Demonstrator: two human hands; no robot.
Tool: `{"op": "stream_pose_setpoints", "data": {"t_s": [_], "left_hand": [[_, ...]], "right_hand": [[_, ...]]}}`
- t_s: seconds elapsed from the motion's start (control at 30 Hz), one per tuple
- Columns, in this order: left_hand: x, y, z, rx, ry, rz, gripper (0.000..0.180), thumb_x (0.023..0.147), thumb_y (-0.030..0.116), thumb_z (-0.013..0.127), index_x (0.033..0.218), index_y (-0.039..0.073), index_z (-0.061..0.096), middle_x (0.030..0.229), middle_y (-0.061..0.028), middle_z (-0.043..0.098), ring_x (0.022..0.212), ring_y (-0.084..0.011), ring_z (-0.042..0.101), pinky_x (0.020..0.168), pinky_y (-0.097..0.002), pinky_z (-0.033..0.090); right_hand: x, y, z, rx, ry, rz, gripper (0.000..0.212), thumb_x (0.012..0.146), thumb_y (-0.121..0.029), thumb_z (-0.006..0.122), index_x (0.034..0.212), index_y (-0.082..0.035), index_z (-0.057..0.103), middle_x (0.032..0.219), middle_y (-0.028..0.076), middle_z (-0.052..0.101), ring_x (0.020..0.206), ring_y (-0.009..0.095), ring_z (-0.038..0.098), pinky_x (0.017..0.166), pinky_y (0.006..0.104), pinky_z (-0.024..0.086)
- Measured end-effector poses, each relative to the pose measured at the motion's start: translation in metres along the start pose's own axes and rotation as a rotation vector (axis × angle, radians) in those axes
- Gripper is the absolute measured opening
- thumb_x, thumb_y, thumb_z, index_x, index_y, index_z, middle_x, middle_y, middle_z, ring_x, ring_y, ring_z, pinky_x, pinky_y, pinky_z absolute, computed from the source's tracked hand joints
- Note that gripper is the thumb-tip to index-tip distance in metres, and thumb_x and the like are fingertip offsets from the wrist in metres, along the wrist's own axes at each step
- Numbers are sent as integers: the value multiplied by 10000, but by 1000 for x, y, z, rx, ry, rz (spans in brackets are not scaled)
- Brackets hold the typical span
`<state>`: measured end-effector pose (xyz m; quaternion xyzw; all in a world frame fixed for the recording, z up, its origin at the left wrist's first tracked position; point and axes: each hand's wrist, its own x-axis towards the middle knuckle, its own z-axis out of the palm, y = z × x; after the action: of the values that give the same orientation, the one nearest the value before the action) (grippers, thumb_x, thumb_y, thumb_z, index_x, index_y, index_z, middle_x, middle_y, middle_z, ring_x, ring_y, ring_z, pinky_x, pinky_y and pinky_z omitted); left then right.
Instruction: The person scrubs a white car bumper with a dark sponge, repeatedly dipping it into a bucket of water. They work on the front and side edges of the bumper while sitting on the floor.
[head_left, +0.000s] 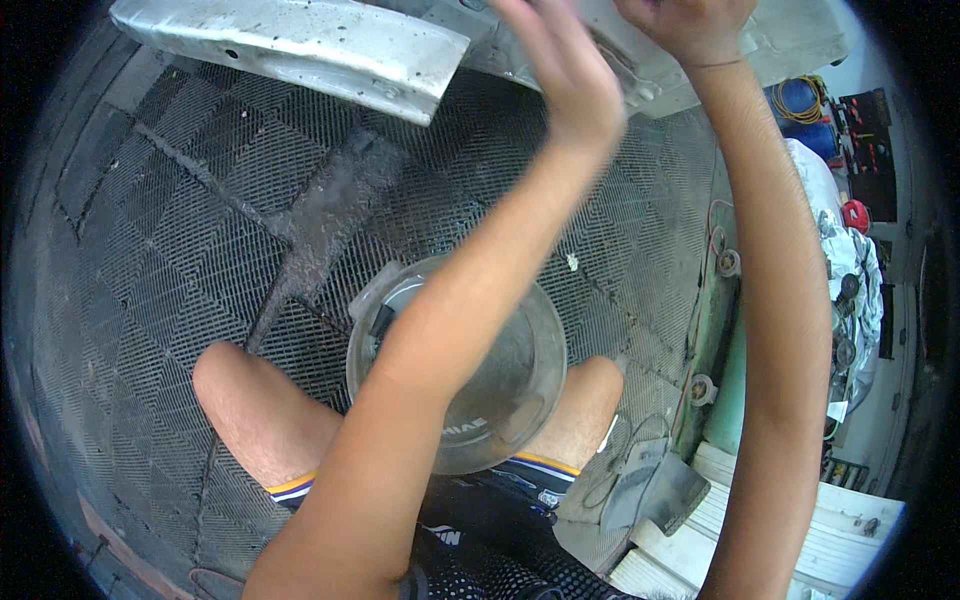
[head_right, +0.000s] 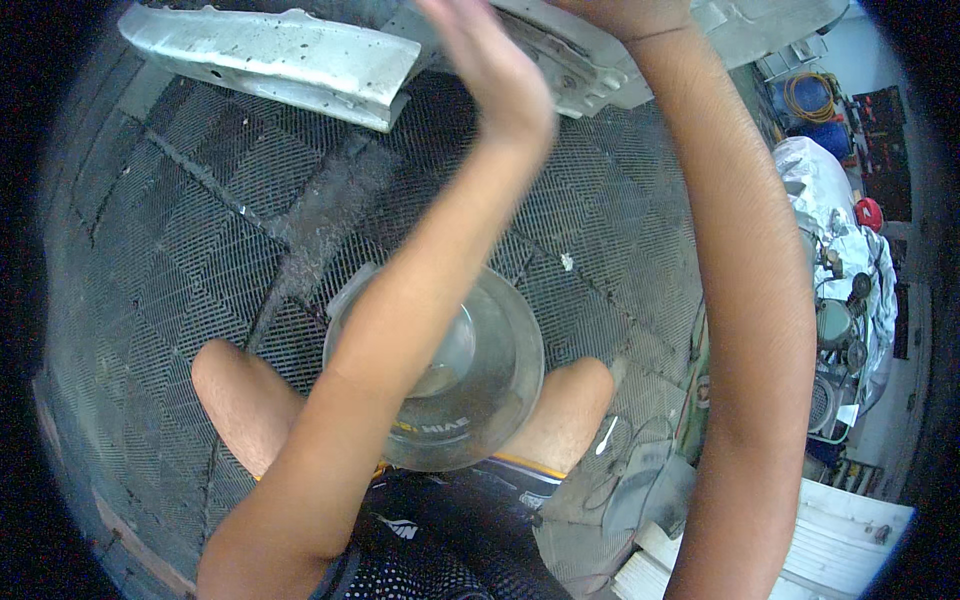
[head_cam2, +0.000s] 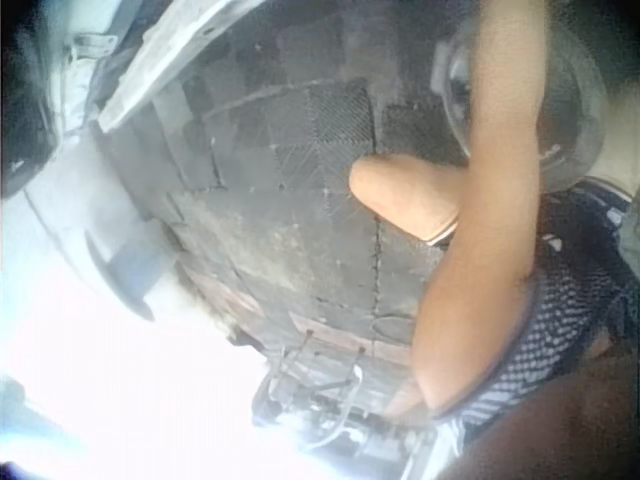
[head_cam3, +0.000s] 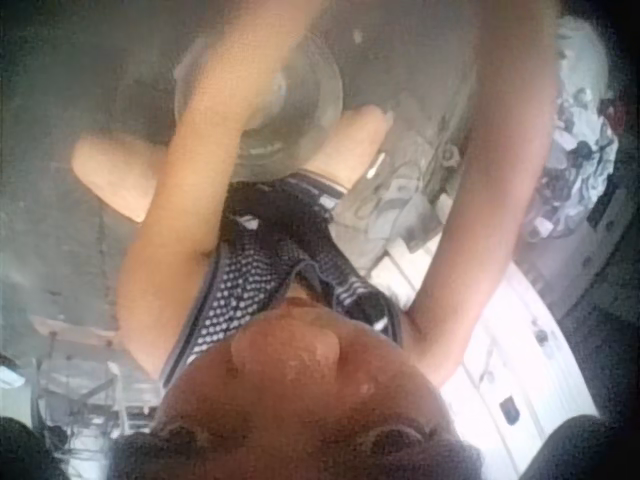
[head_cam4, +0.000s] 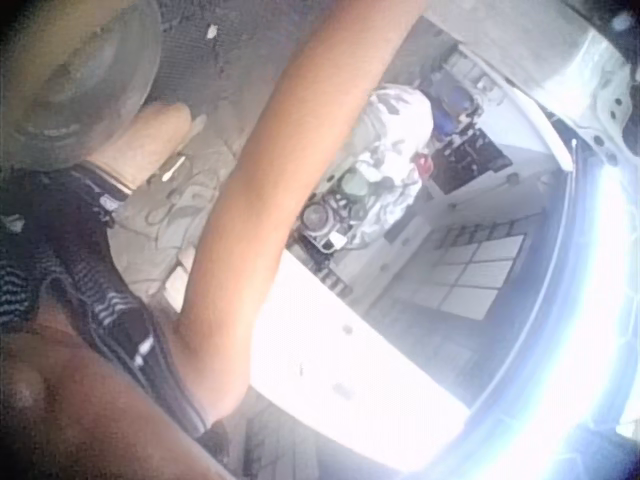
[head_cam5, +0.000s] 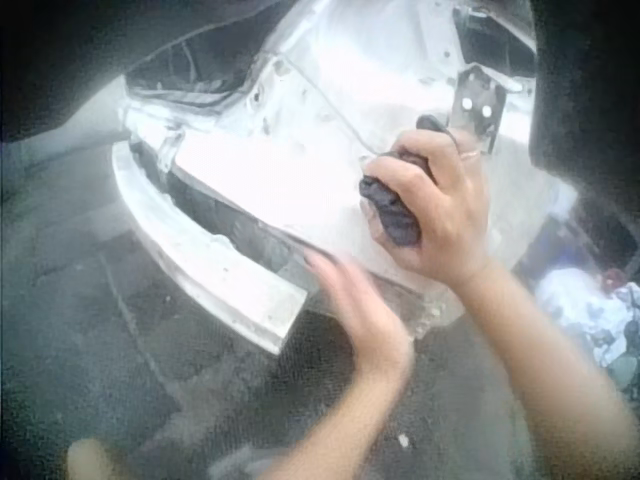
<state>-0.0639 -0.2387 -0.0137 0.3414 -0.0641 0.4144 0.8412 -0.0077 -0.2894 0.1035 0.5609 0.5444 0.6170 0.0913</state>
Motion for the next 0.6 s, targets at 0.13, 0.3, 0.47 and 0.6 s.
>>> {"op": "stream_pose_setpoints", "data": {"t_s": [0.13,0.3,0.47,0.6], "left_hand": [[65,3,-19,-19,205,102,891,1093,614,246,1575,-130,156,1644,-295,224,1512,-371,282,1243,-414,234],[-63,-6,9,216,-206,-95,851,1105,480,245,1575,-77,-194,1681,-285,-173,1568,-402,-159,1257,-509,-82],[37,8,-4,-561,131,-402,927,1072,670,226,1557,-119,246,1605,-279,315,1464,-354,363,1212,-428,290],[31,4,2,-419,286,-294,902,1064,683,228,1582,-54,251,1612,-240,326,1460,-345,379,1201,-433,317]], "right_hand": [[14,-12,-7,-20,-87,41,362,728,-167,788,1074,-145,684,1050,89,601,937,282,562,824,409,439],[10,-16,6,240,91,248,380,719,-142,789,1084,-137,685,1057,102,604,940,288,573,832,416,439],[12,-18,-3,183,24,222,395,706,-123,800,1085,-133,687,1070,113,606,928,297,591,847,427,440],[30,-20,-17,-42,-257,118,396,704,-113,801,1083,-133,687,1067,110,605,935,296,585,853,431,442]]}}
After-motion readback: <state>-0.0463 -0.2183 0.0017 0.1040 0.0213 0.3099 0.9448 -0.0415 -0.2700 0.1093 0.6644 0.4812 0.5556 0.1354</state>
